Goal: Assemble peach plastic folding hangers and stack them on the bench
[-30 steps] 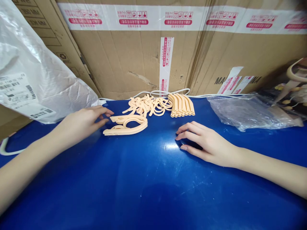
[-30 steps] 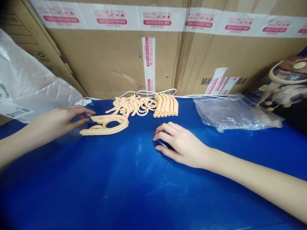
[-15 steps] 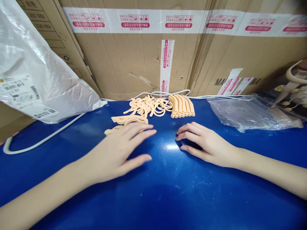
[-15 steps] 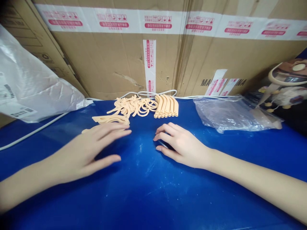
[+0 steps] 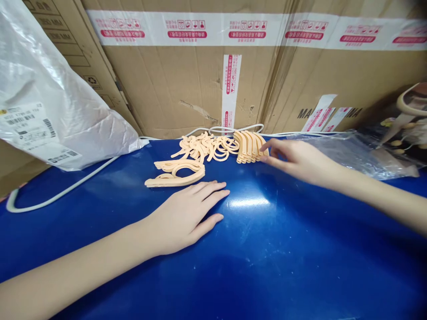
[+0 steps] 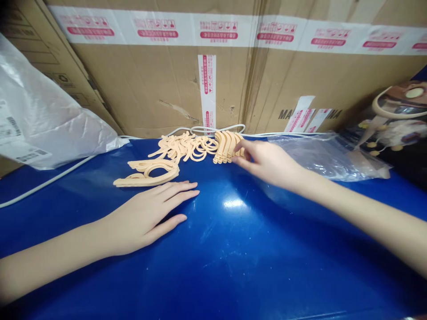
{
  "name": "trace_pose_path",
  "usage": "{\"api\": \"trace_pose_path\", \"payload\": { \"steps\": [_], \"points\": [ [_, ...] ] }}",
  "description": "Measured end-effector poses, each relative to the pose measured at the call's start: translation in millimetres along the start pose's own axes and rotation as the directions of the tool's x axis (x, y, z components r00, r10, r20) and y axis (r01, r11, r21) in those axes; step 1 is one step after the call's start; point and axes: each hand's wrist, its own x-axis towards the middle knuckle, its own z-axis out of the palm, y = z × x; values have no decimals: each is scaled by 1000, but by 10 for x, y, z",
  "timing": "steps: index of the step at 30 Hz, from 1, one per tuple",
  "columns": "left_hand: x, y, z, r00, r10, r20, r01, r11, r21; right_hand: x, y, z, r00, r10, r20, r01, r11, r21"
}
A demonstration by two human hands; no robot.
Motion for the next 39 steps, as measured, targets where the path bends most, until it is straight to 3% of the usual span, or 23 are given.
{"api": "trace_pose_path", "payload": {
  "steps": [5, 9, 15, 27, 34, 39],
  "points": [
    [156, 82, 17, 997, -14, -71, 15, 1000, 19, 375, 442, 48, 952, 305, 13, -301, 945, -128],
    [175, 58, 25, 994, -37, -98, 29, 996, -82, 531, 498, 193, 909, 416, -17, -415, 903, -109],
    [151, 28, 33, 992, -43, -116, 25, 988, -149, 503, 410, 288, 908, 418, -18, -418, 908, -18],
    [139, 12, 34, 992, -52, -117, 33, 986, -165, 474, 366, 313, 914, 403, -37, -405, 912, -70],
    [131, -6, 47, 993, -50, -111, 32, 986, -162, 485, 350, 220, 908, 397, -135, -409, 910, -76],
    [128, -10, 52, 994, -57, -98, 41, 986, -163, 469, 270, 79, 938, 278, -208, -277, 960, 34]
  ]
}}
